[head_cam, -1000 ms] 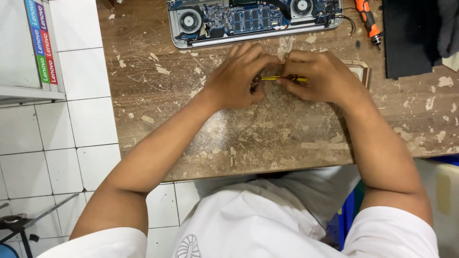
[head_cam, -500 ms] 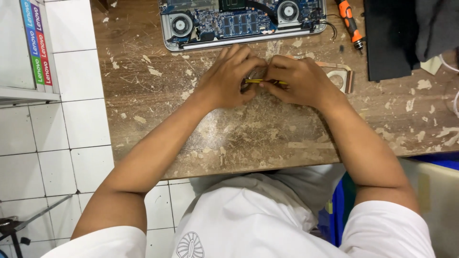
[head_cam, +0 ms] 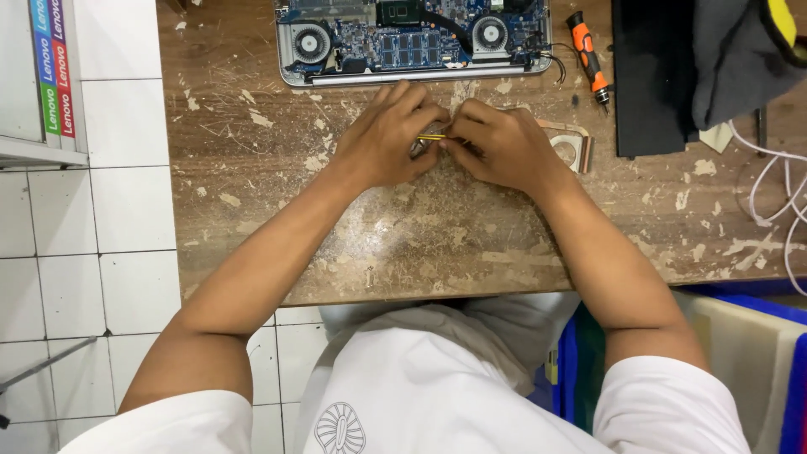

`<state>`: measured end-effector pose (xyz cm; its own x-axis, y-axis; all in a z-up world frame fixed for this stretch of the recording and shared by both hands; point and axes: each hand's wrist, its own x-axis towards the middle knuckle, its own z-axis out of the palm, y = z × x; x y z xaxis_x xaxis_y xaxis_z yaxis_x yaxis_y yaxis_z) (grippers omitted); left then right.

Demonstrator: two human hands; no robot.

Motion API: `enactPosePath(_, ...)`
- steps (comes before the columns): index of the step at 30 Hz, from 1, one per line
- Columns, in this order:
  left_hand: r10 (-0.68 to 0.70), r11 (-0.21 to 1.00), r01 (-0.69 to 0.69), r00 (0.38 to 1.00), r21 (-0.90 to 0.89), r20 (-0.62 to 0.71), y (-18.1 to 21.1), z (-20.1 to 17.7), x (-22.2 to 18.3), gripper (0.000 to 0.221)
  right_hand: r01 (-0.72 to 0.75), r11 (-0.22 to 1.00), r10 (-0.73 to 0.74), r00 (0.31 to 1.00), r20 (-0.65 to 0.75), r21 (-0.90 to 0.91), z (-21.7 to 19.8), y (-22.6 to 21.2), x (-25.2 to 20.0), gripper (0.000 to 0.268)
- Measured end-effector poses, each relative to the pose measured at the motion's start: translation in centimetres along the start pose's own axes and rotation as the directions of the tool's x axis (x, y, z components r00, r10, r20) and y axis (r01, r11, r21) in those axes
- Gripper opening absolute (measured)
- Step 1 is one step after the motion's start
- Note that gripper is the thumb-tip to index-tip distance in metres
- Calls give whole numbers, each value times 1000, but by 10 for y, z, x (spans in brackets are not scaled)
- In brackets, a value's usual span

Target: Repairing or disassembling a laptop fan and heatsink assembly using a small screwdriver on a workbench.

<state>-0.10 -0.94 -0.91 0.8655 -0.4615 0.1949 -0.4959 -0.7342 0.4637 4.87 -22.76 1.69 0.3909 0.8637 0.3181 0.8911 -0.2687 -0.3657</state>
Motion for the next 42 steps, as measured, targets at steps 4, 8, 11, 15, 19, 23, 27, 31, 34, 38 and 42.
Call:
enactPosePath(4, 142, 990, -140, 962, 23, -234, -8, 14, -4, 28, -14, 996, 8, 997, -72, -91, 8, 3, -1, 9)
enactPosePath(8, 134, 991, -132, 964, 25, -228, -8, 11, -2, 30, -9, 998, 4, 997, -82, -57, 6, 4, 0, 9)
enactPosePath(11, 131, 991, -131, 965, 14, -228, -7, 9, -2, 31, 8, 998, -14, 994, -108, -58, 4, 2, 2, 11)
enactPosePath(15, 127, 990, -137, 965, -27, -227, -10, 13, -2, 32, 8, 999, -14, 992, -125, -46, 4, 3, 0, 10)
enactPosePath(19, 112, 989, -130, 967, -64, -230, -7, 12, -3, 30, 0, 999, -6, 990, -139, -41, 10, 7, -6, 10)
enactPosePath(23, 96, 989, -119, 966, -85, -241, -8, 12, 2, 27, -1, 1000, -2, 991, -134, -21, 8, 10, -3, 9)
enactPosePath(27, 86, 989, -111, 967, -93, -238, -6, 8, 0, 26, -2, 1000, 3, 989, -147, 8, 5, 4, -1, 8)
enactPosePath(31, 86, 989, -111, 969, -97, -233, -9, 14, -3, 23, 10, 1000, -8, 989, -151, 13, 2, 0, -2, 6)
enactPosePath(34, 84, 988, -112, 969, -111, -232, -13, 14, 2, 24, 16, 1000, -12, 988, -151, 24, -1, 4, 1, 4)
enactPosePath(38, 81, 985, -118, 959, -123, -271, -18, 17, 1, 18, 31, 999, -26, 989, -149, 32, -4, 1, 3, 5)
enactPosePath(42, 75, 986, -113, 957, -124, -279, -24, 25, -1, 17, 29, 999, -23, 989, -143, 38, 1, 3, 1, 4)
